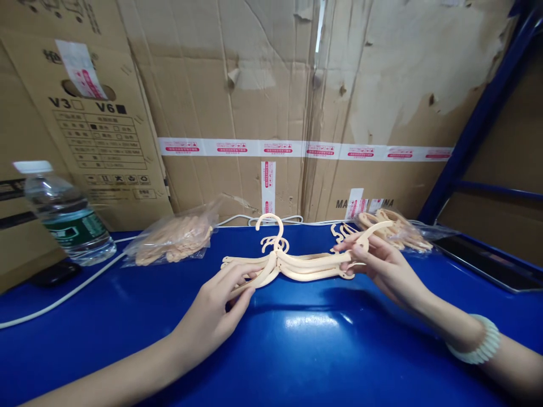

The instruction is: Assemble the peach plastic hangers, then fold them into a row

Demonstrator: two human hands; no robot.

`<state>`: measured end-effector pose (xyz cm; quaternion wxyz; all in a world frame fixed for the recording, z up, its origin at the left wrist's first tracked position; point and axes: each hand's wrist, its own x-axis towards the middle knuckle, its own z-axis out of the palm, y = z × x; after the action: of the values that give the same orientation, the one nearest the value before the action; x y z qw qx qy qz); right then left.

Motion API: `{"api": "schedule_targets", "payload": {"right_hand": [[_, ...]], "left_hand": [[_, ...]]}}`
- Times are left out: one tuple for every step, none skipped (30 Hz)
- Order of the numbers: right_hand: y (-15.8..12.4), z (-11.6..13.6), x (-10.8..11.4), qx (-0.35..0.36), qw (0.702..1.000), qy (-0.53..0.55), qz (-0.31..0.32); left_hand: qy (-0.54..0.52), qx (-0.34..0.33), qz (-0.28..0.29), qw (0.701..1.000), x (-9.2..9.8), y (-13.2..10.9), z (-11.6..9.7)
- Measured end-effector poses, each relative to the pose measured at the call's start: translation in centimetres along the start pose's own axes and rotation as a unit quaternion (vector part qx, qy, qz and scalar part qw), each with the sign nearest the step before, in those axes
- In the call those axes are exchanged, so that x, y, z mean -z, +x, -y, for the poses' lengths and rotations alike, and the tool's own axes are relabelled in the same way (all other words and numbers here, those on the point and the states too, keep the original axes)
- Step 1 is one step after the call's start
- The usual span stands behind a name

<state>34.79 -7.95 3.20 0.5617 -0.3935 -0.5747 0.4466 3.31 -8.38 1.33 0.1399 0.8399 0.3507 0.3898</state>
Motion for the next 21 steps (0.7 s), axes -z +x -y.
{"api": "schedule_targets", "payload": {"right_hand": [[0.2, 0.0, 0.5, 0.007, 1.000, 0.011, -0.013], [0.5, 0.1, 1.1, 0.013, 1.000, 0.014, -0.024], [0.9, 0.2, 1.8, 0.016, 0.999, 0.012, -0.033], [1.2, 0.4, 2.5, 0.019, 0.999, 0.005, -0.038], [1.5, 0.6, 3.3, 0.018, 0.999, -0.005, -0.038], [1.8, 0.8, 4.0, 0.013, 0.999, -0.019, -0.032], [2.0, 1.0, 4.7, 0.006, 0.999, -0.037, -0.021], [2.3, 1.3, 5.3, -0.003, 0.998, -0.058, -0.009], [2.5, 1.4, 5.9, -0.014, 0.997, -0.079, 0.004], [2.6, 1.5, 6.3, -0.024, 0.994, -0.106, 0.023], [2.7, 1.6, 6.6, -0.030, 0.988, -0.141, 0.049], [2.8, 1.5, 6.9, -0.031, 0.979, -0.181, 0.083], [2.9, 1.4, 7.1, -0.027, 0.966, -0.227, 0.121], [3.0, 1.3, 7.2, -0.019, 0.948, -0.275, 0.161], [3.0, 1.1, 7.3, -0.011, 0.926, -0.321, 0.196], [3.0, 0.9, 7.3, -0.004, 0.905, -0.363, 0.223], [3.0, 0.8, 7.3, 0.001, 0.887, -0.395, 0.238], [3.0, 0.6, 7.3, 0.005, 0.873, -0.422, 0.247], [2.9, 0.6, 7.3, 0.013, 0.861, -0.442, 0.252], [2.9, 0.5, 7.3, 0.023, 0.851, -0.457, 0.257], [2.9, 0.4, 7.2, 0.035, 0.844, -0.468, 0.261]], "left_hand": [[-0.008, 0.005, 0.003, 1.000, 0.1, 0.1, 0.0], [-0.012, 0.004, 0.005, 1.000, 0.3, 0.2, 0.0], [-0.007, 0.000, 0.006, 1.000, 0.4, 0.3, 0.2], [0.006, -0.009, 0.008, 1.000, 0.6, 0.4, 0.3], [0.026, -0.023, 0.011, 0.999, 0.7, 0.4, 0.5], [0.050, -0.038, 0.020, 0.998, 0.9, 0.4, 0.7], [0.076, -0.054, 0.032, 0.995, 1.2, 0.4, 0.9], [0.100, -0.070, 0.045, 0.992, 1.4, 0.5, 1.0], [0.119, -0.084, 0.058, 0.988, 1.6, 0.5, 1.1], [0.136, -0.097, 0.068, 0.984, 1.8, 0.5, 1.2], [0.153, -0.110, 0.074, 0.979, 2.0, 0.5, 1.2], [0.171, -0.120, 0.077, 0.975, 2.1, 0.5, 1.2], [0.191, -0.129, 0.080, 0.970, 2.2, 0.5, 1.2], [0.212, -0.133, 0.089, 0.964, 2.2, 0.4, 1.1], [0.232, -0.133, 0.100, 0.958, 2.2, 0.4, 1.0], [0.249, -0.132, 0.114, 0.953, 2.1, 0.3, 0.9], [0.262, -0.130, 0.128, 0.948, 2.0, 0.2, 0.8], [0.272, -0.130, 0.139, 0.943, 1.8, 0.1, 0.8], [0.281, -0.134, 0.144, 0.939, 1.7, 0.0, 0.7], [0.290, -0.140, 0.144, 0.936, 1.5, 0.0, 0.7], [0.300, -0.149, 0.140, 0.932, 1.4, -0.1, 0.8]]}}
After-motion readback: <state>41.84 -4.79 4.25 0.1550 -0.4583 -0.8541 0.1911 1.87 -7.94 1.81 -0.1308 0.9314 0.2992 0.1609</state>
